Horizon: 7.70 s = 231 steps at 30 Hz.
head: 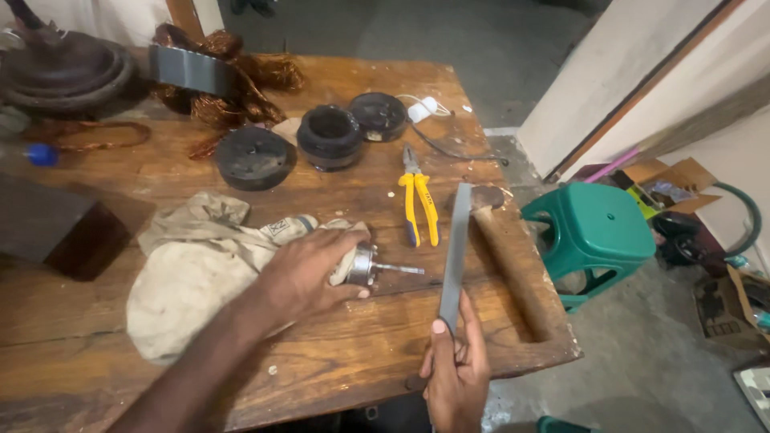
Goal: The person holds a small cylindrical metal part wrapped in a cloth and uses a metal file to smooth its surface. They repeatedly file the part while rotating it and occasionally wipe it with the cloth.
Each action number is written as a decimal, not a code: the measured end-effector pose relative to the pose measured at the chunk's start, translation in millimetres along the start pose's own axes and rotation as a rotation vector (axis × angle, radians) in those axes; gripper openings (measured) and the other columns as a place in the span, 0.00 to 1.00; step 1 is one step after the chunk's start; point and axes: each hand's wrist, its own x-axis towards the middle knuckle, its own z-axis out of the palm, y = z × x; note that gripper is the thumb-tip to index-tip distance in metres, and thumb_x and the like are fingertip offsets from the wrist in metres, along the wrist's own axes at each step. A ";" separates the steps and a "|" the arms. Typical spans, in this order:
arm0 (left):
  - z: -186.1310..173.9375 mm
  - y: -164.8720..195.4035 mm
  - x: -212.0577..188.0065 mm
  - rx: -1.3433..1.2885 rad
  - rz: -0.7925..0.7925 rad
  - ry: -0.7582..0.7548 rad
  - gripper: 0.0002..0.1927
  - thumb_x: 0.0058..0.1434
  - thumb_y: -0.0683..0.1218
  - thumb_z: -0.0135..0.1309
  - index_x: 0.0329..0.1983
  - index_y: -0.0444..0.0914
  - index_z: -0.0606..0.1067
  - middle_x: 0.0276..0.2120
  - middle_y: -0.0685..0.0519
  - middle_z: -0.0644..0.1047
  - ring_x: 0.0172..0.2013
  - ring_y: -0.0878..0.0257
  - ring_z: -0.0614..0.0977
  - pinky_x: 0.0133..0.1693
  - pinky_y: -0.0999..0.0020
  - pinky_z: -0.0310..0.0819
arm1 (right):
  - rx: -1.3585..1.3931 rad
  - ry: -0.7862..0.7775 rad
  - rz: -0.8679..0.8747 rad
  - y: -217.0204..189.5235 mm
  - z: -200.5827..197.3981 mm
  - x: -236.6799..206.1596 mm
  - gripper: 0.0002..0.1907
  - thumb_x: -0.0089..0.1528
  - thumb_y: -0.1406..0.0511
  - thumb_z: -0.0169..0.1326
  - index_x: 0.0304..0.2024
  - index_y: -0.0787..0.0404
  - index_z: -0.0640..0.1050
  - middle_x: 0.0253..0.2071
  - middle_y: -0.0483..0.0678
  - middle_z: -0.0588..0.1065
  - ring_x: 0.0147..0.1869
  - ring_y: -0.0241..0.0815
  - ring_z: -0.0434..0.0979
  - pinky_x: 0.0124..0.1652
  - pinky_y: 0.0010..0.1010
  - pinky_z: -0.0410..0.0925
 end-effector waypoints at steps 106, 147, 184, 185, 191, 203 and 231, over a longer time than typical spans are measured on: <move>40.2 -28.6 -1.8 0.155 0.164 0.248 0.49 0.50 0.70 0.63 0.62 0.29 0.69 0.53 0.35 0.74 0.54 0.45 0.75 0.51 0.49 0.73 | -0.433 -0.331 -0.084 -42.5 14.6 -24.1 0.27 0.65 0.63 0.51 0.67 0.62 0.70 0.61 0.58 0.78 0.65 0.42 0.78 0.57 0.30 0.69; 36.1 -22.3 3.2 0.058 0.121 0.181 0.36 0.49 0.65 0.65 0.50 0.34 0.76 0.52 0.39 0.77 0.56 0.44 0.76 0.59 0.50 0.70 | -0.641 -0.223 -0.378 -56.2 21.5 -31.5 0.22 0.66 0.60 0.53 0.62 0.58 0.75 0.37 0.61 0.81 0.43 0.53 0.87 0.38 0.38 0.75; 38.8 -14.5 -0.3 0.190 0.122 0.210 0.50 0.48 0.69 0.67 0.64 0.33 0.68 0.58 0.40 0.72 0.56 0.47 0.72 0.56 0.51 0.67 | -0.171 -0.105 -0.065 30.1 -24.0 -61.8 0.25 0.62 0.65 0.57 0.62 0.66 0.76 0.50 0.55 0.85 0.54 0.35 0.83 0.52 0.24 0.70; 36.9 -12.6 -0.5 0.162 0.098 0.173 0.51 0.48 0.69 0.68 0.65 0.33 0.67 0.59 0.38 0.71 0.57 0.47 0.71 0.55 0.50 0.66 | -0.210 -0.117 -0.082 24.7 -19.3 -60.4 0.25 0.62 0.66 0.57 0.62 0.66 0.76 0.48 0.55 0.85 0.52 0.33 0.83 0.51 0.22 0.70; 31.3 -7.9 -3.1 0.086 0.069 0.164 0.44 0.49 0.68 0.65 0.61 0.38 0.70 0.57 0.43 0.72 0.57 0.50 0.72 0.59 0.51 0.67 | -0.504 -0.164 -0.061 0.9 -7.6 -54.8 0.26 0.64 0.64 0.58 0.65 0.61 0.74 0.30 0.50 0.85 0.31 0.25 0.78 0.31 0.20 0.69; 32.4 -13.4 3.0 0.063 0.029 0.097 0.46 0.46 0.68 0.67 0.63 0.41 0.69 0.59 0.46 0.71 0.59 0.52 0.71 0.61 0.53 0.66 | -0.524 -0.125 -0.128 0.3 4.4 -47.4 0.27 0.63 0.64 0.59 0.65 0.59 0.76 0.33 0.54 0.84 0.34 0.35 0.82 0.36 0.26 0.72; 46.2 -20.7 3.9 0.124 0.055 0.197 0.47 0.40 0.65 0.71 0.55 0.30 0.73 0.56 0.38 0.75 0.58 0.45 0.74 0.60 0.50 0.69 | -0.781 -0.192 -0.040 -55.1 40.7 -11.4 0.29 0.63 0.58 0.53 0.69 0.46 0.74 0.25 0.61 0.79 0.24 0.47 0.83 0.29 0.39 0.73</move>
